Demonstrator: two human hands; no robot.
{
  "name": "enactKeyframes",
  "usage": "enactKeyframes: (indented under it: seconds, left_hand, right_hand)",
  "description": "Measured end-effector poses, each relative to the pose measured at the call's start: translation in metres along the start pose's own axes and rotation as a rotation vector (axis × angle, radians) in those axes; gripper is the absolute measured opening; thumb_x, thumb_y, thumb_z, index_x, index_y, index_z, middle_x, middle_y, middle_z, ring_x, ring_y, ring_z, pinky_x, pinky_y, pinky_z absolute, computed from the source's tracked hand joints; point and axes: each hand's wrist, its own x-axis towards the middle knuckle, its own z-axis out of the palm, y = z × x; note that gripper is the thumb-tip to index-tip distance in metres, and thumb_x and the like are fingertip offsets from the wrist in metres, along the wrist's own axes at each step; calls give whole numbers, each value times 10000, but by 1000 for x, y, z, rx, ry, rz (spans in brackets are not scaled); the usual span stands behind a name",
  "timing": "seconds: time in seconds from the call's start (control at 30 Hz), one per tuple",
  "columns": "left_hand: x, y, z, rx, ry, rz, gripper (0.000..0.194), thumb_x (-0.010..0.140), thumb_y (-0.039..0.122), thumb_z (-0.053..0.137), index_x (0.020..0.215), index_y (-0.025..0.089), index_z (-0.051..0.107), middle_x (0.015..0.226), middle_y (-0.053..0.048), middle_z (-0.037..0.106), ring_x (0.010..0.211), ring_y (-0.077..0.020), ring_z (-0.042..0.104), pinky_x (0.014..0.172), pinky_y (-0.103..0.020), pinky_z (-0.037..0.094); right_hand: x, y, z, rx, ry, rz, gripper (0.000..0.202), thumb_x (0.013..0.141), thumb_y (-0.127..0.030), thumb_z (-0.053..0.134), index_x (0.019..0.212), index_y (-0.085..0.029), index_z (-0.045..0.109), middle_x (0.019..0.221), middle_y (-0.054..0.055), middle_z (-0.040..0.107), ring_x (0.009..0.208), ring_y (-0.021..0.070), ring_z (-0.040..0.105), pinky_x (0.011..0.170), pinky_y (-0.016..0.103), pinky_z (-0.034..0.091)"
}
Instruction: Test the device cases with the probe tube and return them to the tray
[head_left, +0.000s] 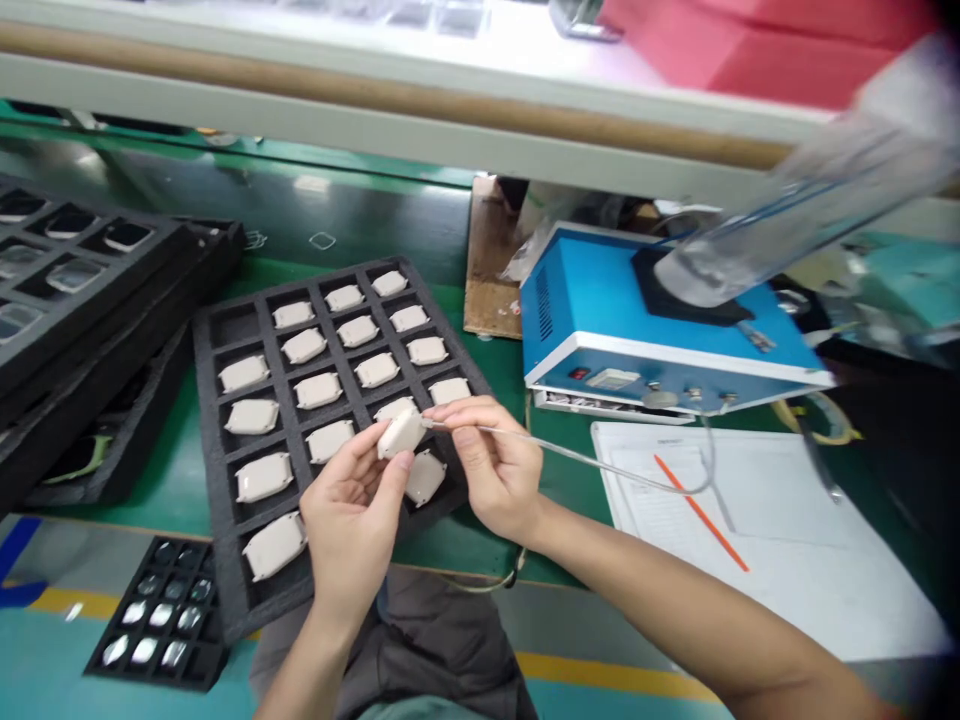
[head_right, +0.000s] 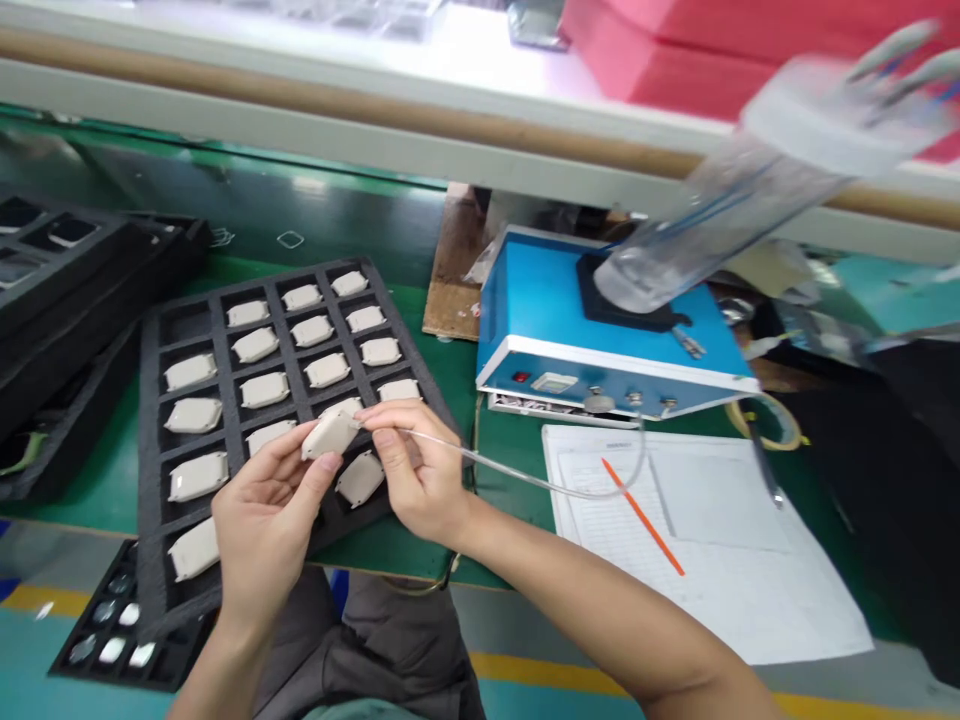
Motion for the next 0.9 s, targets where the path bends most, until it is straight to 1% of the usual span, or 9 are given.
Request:
enactKeyframes:
  seconds: [0.13, 0.27, 0.47, 0.57, 0.73, 0.9]
  left_hand:
    - [3, -2, -1, 3, 27, 6, 433, 768, 361, 916, 1130, 158, 793, 1121, -129, 823, 1002, -279, 812, 905, -315, 668]
    - [4, -1, -1, 20, 29, 12, 425, 771, 375, 917, 1124, 172, 794, 1145, -125, 819, 1030, -297, 806, 944, -363, 665]
    - [6, 0, 0, 20, 44, -4, 454, 761, 386, 919, 1130, 161, 780, 1145, -136, 818, 1041, -302, 803, 998, -391, 643]
    - [8, 0, 1, 24, 49, -20, 474, 749, 387, 920, 1138, 159, 773, 1152, -142, 815, 1042, -310, 802, 993, -398, 645]
    - [8, 0, 0, 29, 65, -12, 451, 748, 369, 917, 1123, 163, 775, 1104, -132, 826, 988, -291, 814, 947, -362, 660]
    - [9, -4, -1, 46, 61, -9, 456, 762, 381, 912, 1143, 172, 774, 1119, -116, 826, 1006, -264, 810, 1002, -343, 632]
  right_hand:
    - [5, 2, 1, -5, -9, -26, 163, 1044, -211, 553, 1033, -230, 714, 1005, 95, 773, 979, 222, 769, 875, 413, 648]
    - [7, 4, 2, -32, -8, -26, 164, 1052, -268, 547, 1006, -232, 700, 994, 95, 779, 971, 212, 771, 861, 392, 658]
    - [8, 8, 5, 16, 5, -39, 166, 1054, -302, 550, 1019, -231, 696, 999, 101, 771, 967, 208, 767, 849, 382, 660]
    - [9, 10, 6, 12, 3, -28, 182, 1055, -337, 544, 1010, -237, 689, 995, 98, 769, 960, 204, 764, 852, 380, 661]
    - [11, 10, 5, 8, 6, -47, 160, 1045, -307, 560, 1004, -237, 698, 987, 96, 777, 948, 210, 763, 851, 387, 652]
    - [13, 7, 3, -31, -13, -33, 179, 1049, -327, 544, 984, -247, 690, 983, 87, 788, 947, 213, 762, 884, 403, 648]
